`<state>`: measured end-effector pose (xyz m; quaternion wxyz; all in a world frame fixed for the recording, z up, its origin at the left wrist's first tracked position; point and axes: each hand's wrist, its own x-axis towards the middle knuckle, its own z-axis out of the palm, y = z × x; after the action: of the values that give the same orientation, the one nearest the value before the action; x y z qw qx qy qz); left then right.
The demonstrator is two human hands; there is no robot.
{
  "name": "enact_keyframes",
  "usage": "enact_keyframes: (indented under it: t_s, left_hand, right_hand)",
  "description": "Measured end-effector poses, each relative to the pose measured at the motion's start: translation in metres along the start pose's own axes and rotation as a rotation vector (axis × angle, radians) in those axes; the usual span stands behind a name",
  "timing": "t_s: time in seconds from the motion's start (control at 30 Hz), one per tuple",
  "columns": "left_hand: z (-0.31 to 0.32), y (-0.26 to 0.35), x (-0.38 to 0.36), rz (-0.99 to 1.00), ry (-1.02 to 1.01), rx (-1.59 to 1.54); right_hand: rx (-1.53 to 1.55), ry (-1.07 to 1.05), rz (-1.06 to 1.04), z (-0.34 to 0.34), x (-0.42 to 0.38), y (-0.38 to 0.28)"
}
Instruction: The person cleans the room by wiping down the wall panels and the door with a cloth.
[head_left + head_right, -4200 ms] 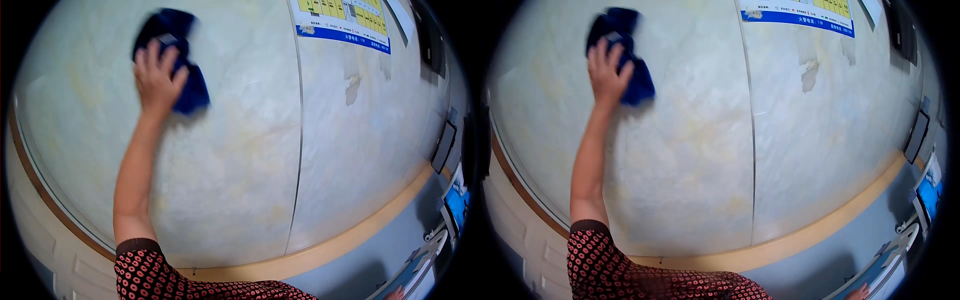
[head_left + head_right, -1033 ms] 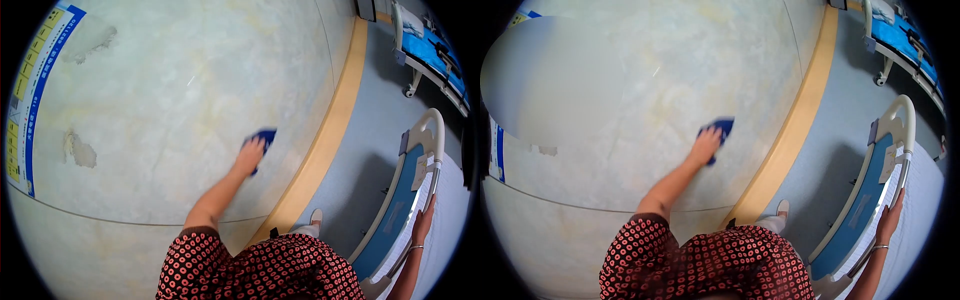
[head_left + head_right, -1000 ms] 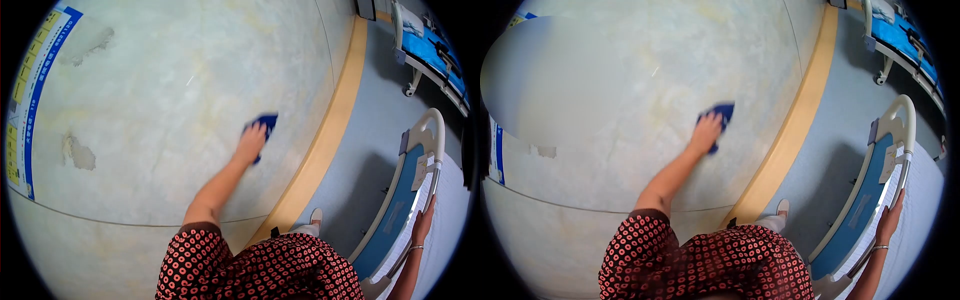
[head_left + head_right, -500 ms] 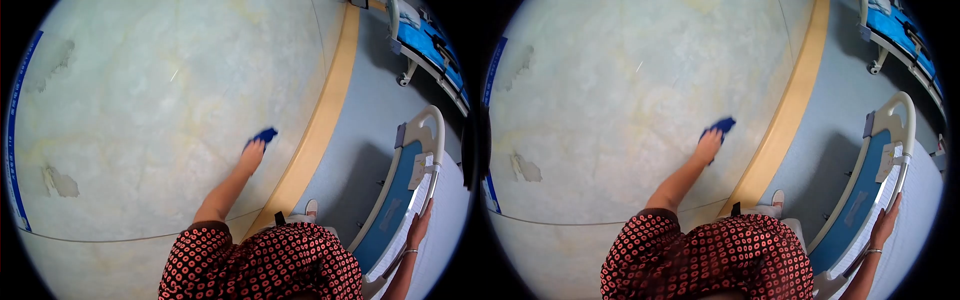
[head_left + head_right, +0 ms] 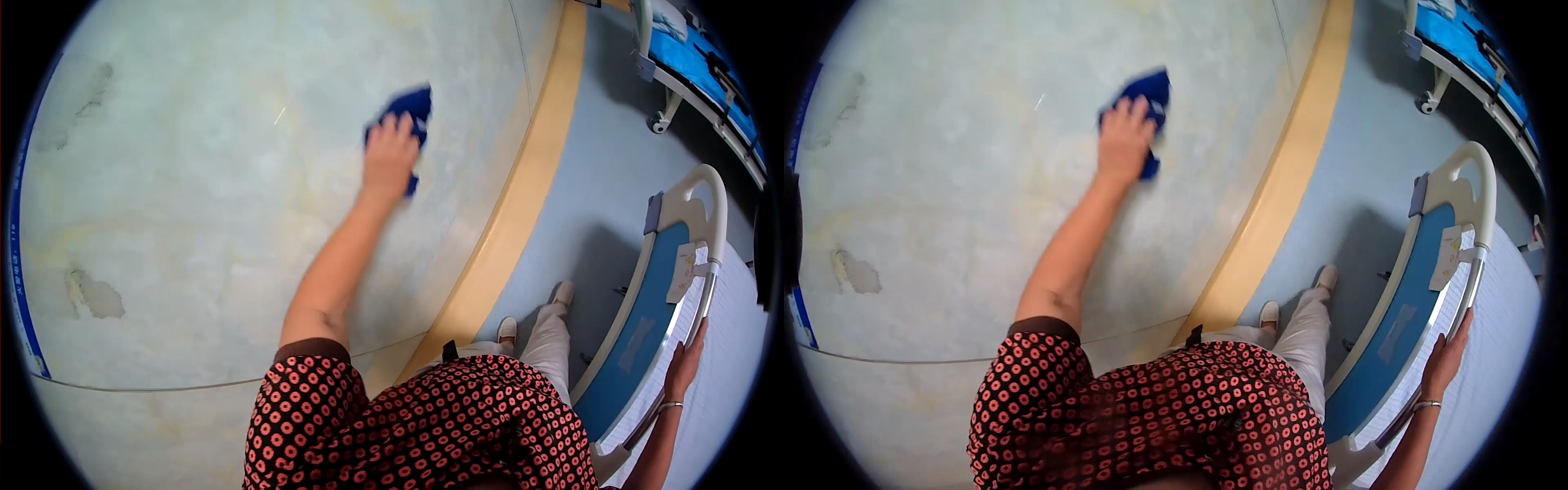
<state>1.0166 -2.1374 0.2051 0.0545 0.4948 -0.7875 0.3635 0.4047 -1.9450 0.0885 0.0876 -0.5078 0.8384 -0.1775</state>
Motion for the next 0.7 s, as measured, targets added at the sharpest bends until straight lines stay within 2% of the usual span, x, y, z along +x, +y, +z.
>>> enact_keyframes:
  t_s: [0.1, 0.17, 0.23, 0.3, 0.33, 0.37, 0.4, 0.43, 0.47, 0.53, 0.57, 0.6, 0.67, 0.7]
  left_hand:
    - [-0.021, -0.024, 0.052, -0.086, 0.193, 0.117]
    - [-0.013, -0.022, 0.053, -0.077, 0.188, 0.118]
    - [0.014, -0.003, 0.031, -0.016, -0.016, 0.048]
    - [0.062, 0.033, -0.029, 0.077, -0.223, 0.051]
    - [0.094, 0.060, -0.076, -0.154, -0.329, -0.211]
    - [0.108, 0.081, -0.130, -0.106, -0.560, -0.275]
    - [0.112, 0.101, -0.192, 0.055, -0.659, -0.230]
    - [0.100, 0.119, -0.246, 0.101, -0.802, -0.195]
    - [0.060, 0.127, -0.274, 0.255, -0.942, -0.170]
    - [0.014, 0.136, -0.372, 0.312, -1.132, -0.224]
    - [-0.038, 0.128, -0.363, 0.528, -1.282, -0.176]
    - [-0.055, 0.128, -0.419, 0.278, -1.281, -0.335]
    - [-0.095, 0.118, -0.466, 0.246, -1.405, -0.347]
    - [-0.089, 0.117, -0.470, 0.245, -1.409, -0.346]
  right_hand:
    - [0.047, 0.025, -0.042, -0.002, -0.003, -0.008]
    - [0.061, 0.026, -0.059, -0.001, -0.003, -0.007]
    - [0.068, 0.026, -0.079, -0.003, -0.004, -0.004]
    - [0.042, 0.038, -0.114, -0.004, -0.006, -0.006]
    - [0.043, 0.041, -0.109, -0.005, -0.006, -0.009]
    - [0.055, 0.034, -0.101, -0.008, -0.008, -0.013]
    - [0.066, 0.027, -0.092, -0.010, -0.010, -0.016]
    - [0.064, 0.029, -0.087, -0.010, -0.010, -0.017]
    - [0.070, 0.041, -0.089, -0.009, -0.011, -0.017]
    - [0.079, 0.051, -0.088, -0.008, -0.010, -0.019]
    - [0.076, 0.039, -0.072, -0.009, -0.009, -0.022]
    - [0.071, 0.027, -0.054, -0.011, -0.010, -0.024]
    - [0.078, 0.014, -0.032, -0.017, -0.013, -0.032]
    - [0.090, 0.000, -0.014, -0.017, -0.015, -0.035]
